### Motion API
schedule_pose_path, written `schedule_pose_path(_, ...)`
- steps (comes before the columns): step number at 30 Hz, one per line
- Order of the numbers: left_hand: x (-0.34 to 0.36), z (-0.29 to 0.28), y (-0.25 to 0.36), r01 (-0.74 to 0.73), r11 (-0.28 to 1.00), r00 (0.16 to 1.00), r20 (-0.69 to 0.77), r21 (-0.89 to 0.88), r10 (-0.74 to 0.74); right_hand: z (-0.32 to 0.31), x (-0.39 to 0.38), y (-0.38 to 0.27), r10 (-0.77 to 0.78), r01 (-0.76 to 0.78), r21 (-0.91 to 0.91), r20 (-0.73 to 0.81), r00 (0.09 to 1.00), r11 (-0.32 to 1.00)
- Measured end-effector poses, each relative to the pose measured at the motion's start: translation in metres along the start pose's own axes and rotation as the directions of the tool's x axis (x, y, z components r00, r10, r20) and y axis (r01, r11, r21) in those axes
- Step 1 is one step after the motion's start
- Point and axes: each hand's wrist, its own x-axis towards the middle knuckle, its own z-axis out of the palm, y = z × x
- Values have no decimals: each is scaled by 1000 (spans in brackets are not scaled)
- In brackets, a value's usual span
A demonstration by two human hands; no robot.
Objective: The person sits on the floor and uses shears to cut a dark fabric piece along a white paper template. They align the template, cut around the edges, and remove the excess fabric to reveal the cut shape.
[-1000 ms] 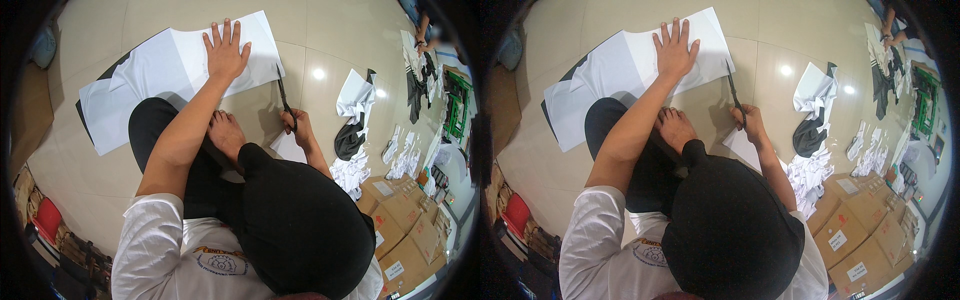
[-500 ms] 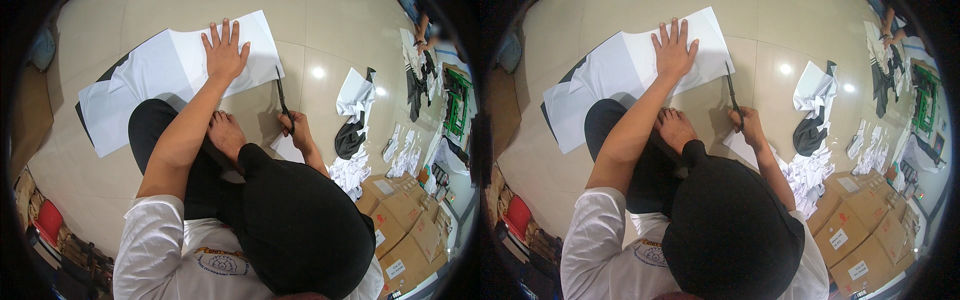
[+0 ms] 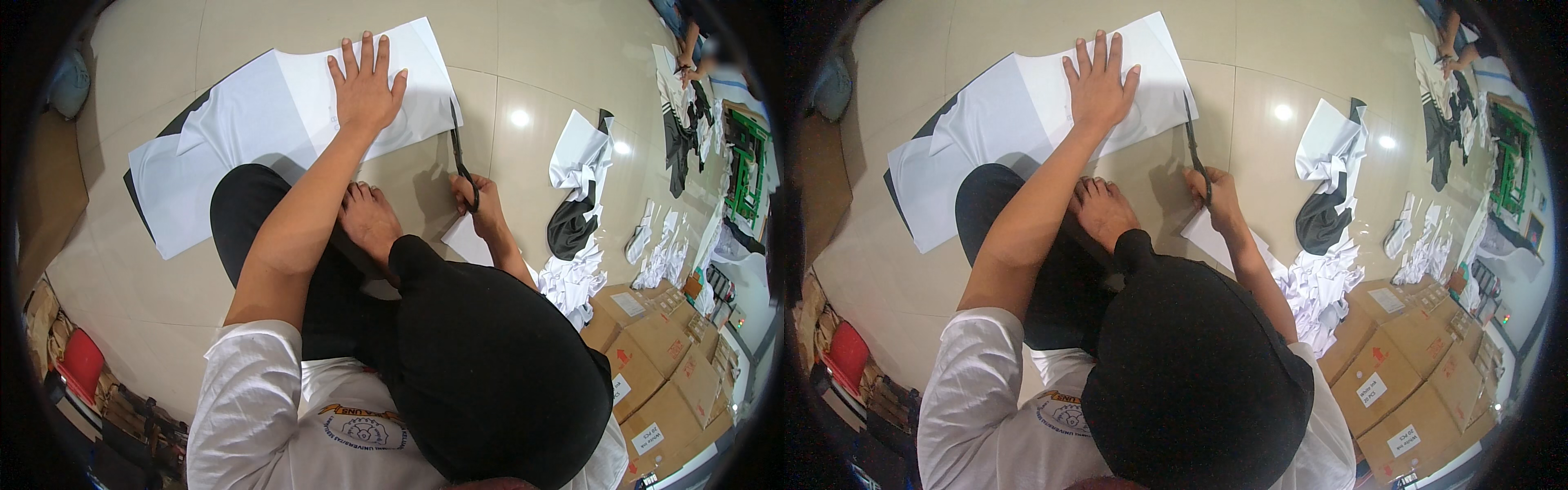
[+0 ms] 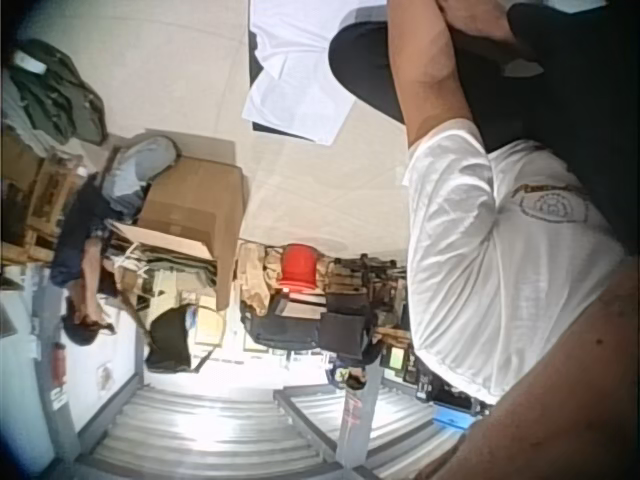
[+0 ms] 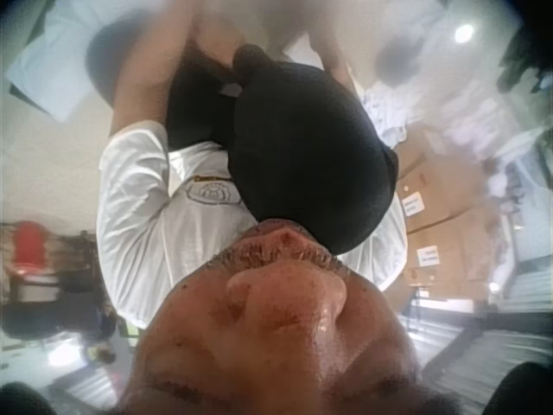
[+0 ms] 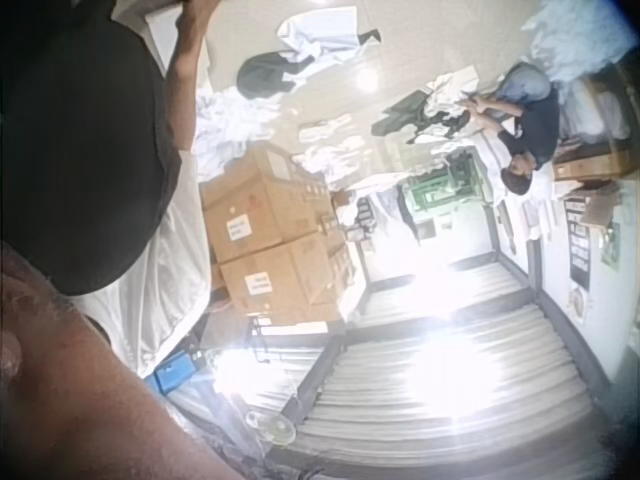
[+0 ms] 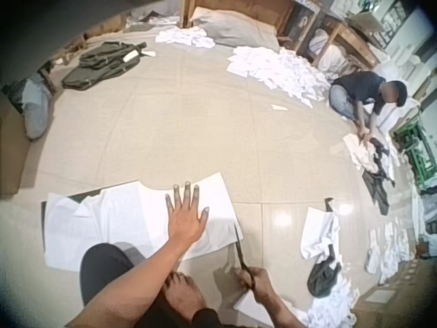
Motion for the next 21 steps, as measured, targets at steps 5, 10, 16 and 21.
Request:
schedule_pose_path(5,0,4,-1,-10,1000,999,-31,-24,9,4,1,-2,-4,3,47,13,1000,999)
schedule_pose_path(10,0,6,-2,-27,998,997,-72,-54,23,10,0,3,34,-32,84,-28,999,996)
schedule_pose_path(16,0,6,-2,-22,999,998,-53,-40,20,18,-4,9,26,-21,137,-40,999,990)
schedule_pose_path(21,0,6,-2,-25,999,998,-65,-46,21,24,-3,15,33,-25,150,-52,998,988)
